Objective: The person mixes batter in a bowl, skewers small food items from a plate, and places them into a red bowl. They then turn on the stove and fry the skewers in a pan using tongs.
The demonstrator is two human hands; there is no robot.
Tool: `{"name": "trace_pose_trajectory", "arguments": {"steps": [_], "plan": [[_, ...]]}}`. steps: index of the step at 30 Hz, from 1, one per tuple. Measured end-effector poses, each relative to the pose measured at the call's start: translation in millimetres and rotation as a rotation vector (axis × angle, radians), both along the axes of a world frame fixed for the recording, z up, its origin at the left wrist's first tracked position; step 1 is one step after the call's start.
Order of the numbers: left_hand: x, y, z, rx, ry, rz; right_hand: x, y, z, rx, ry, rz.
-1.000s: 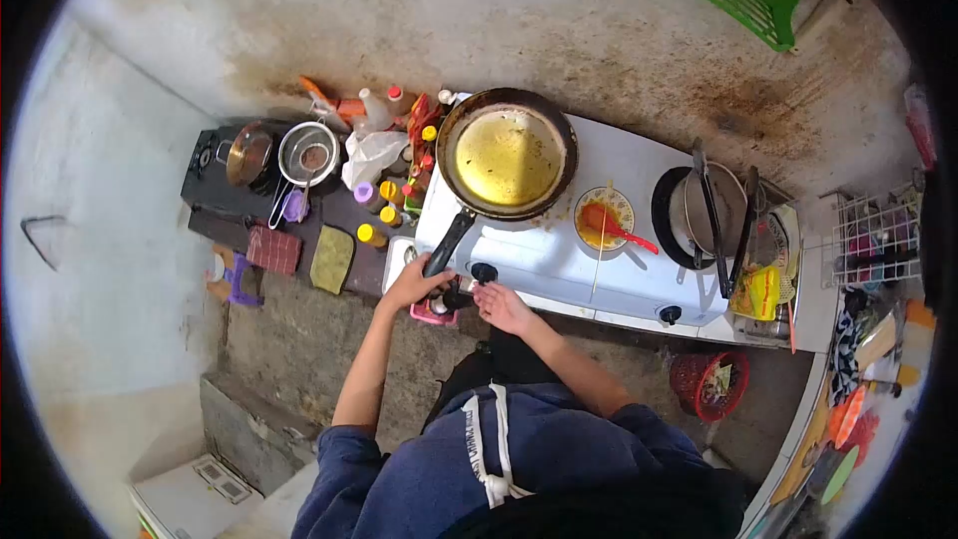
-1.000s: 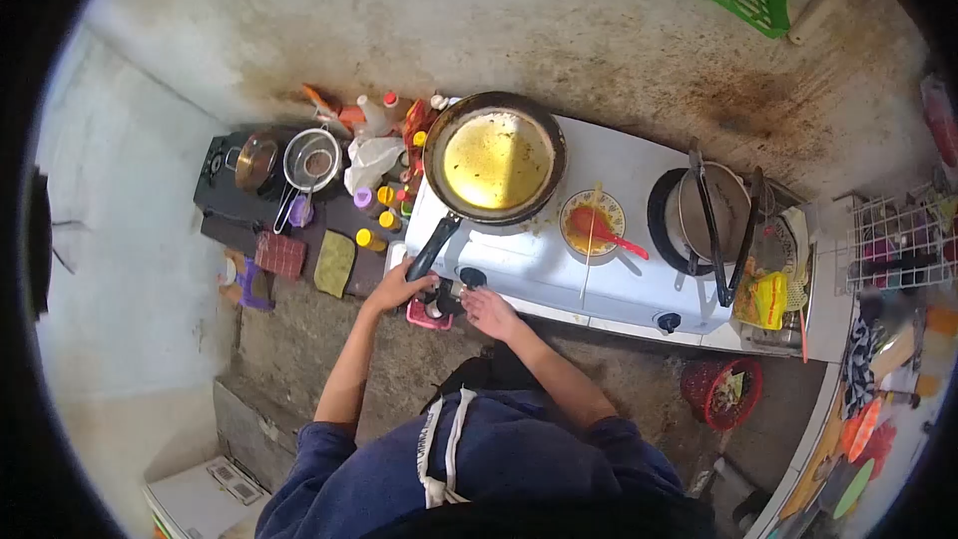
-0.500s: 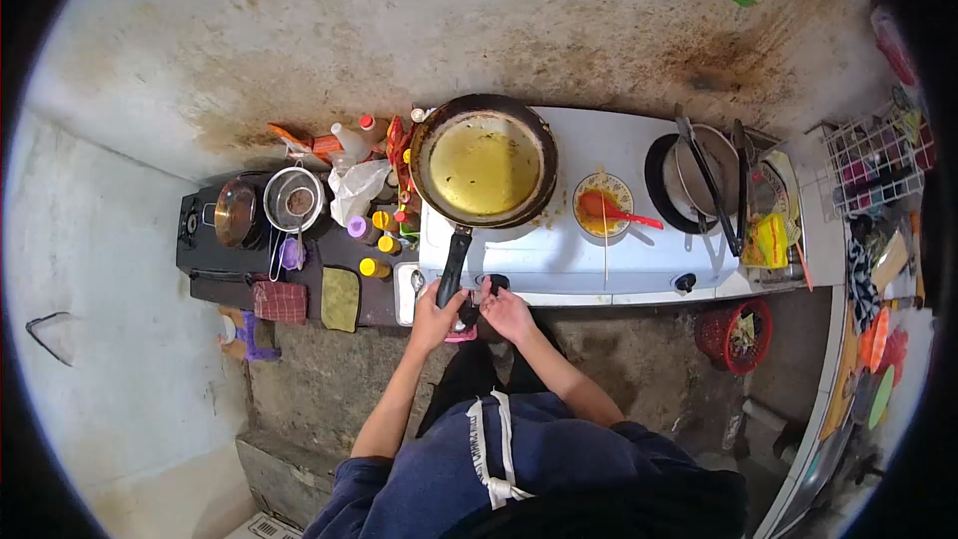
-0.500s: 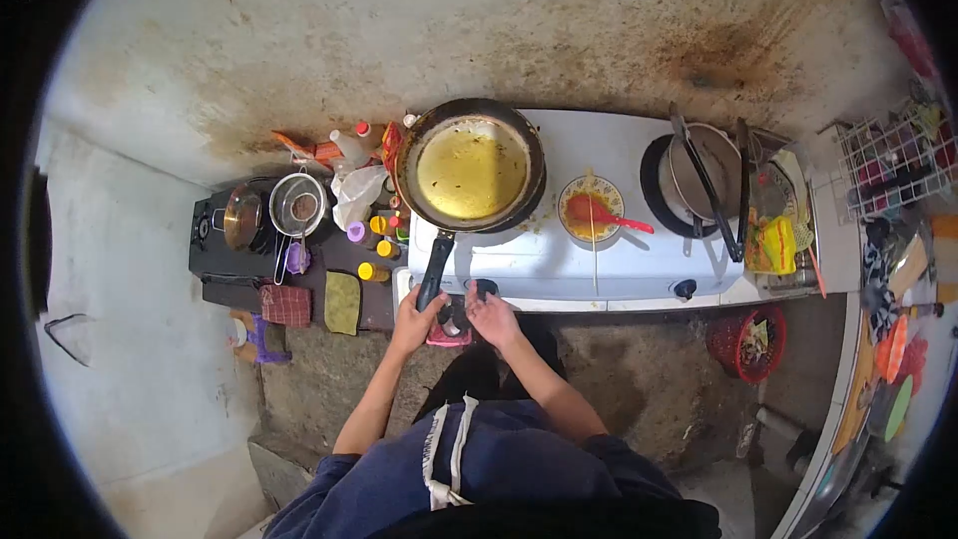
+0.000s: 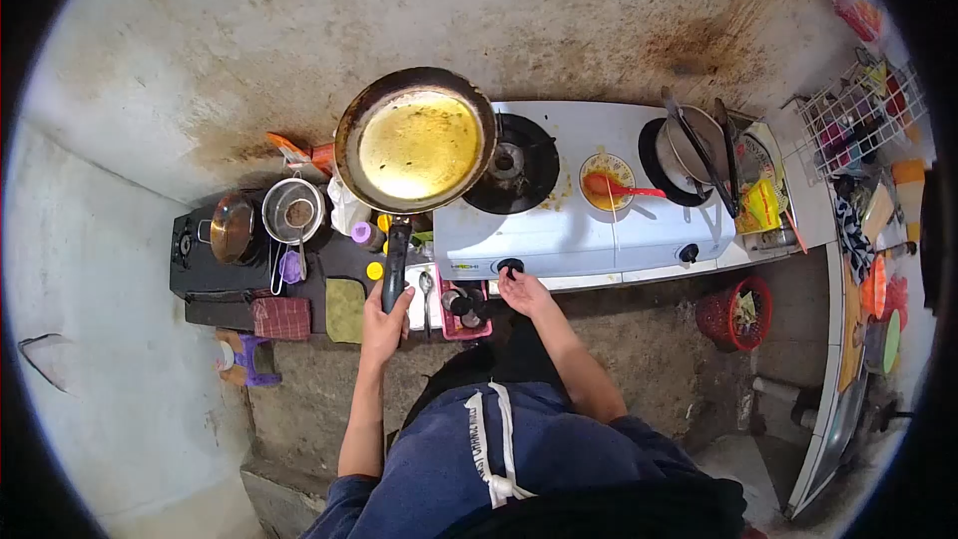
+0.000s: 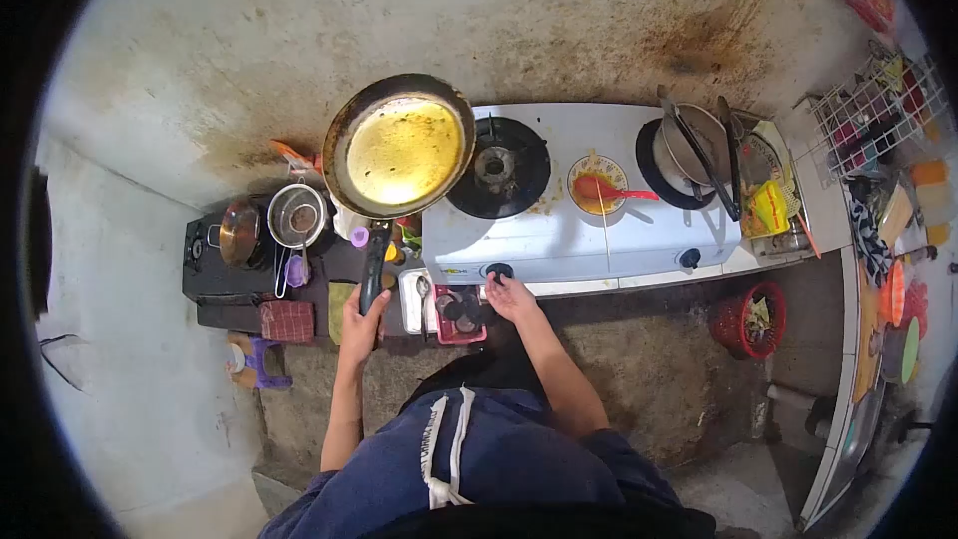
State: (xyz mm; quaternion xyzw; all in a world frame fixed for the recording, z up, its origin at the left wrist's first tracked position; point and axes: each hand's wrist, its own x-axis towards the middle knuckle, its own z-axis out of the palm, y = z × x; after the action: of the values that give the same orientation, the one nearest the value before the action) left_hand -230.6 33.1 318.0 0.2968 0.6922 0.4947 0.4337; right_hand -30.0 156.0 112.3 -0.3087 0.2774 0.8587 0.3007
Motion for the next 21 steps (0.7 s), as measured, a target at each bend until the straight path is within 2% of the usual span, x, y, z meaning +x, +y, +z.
{"name": "trace_pose_trajectory", "arguments": {"steps": [3, 5, 9, 11, 12, 14, 21], "plan": [[-12, -9, 2, 0.019, 0.03, 0.036, -4, 2, -1, 0.039, -0.081, 0.064], [-17, -13, 2, 0.034, 0.038, 0.059, -9, 5, -1, 0.115, -0.345, 0.177], [-25, -23, 2, 0.055, 0.051, 0.084, -16, 4, 4, 0.231, -0.471, 0.248], [-27, -25, 3, 0.039, 0.033, 0.118, -21, 2, 5, 0.416, -0.736, 0.362], [-28, -27, 2, 0.039, 0.033, 0.114, -24, 0, 5, 0.414, -0.736, 0.358], [-30, -29, -1, 0.043, 0.047, 0.119, -26, -3, 6, 0.614, -0.922, 0.466], [-26, -37, 5, 0.063, 0.011, 0.158, -28, -2, 5, 0.629, -0.958, 0.499]]}}
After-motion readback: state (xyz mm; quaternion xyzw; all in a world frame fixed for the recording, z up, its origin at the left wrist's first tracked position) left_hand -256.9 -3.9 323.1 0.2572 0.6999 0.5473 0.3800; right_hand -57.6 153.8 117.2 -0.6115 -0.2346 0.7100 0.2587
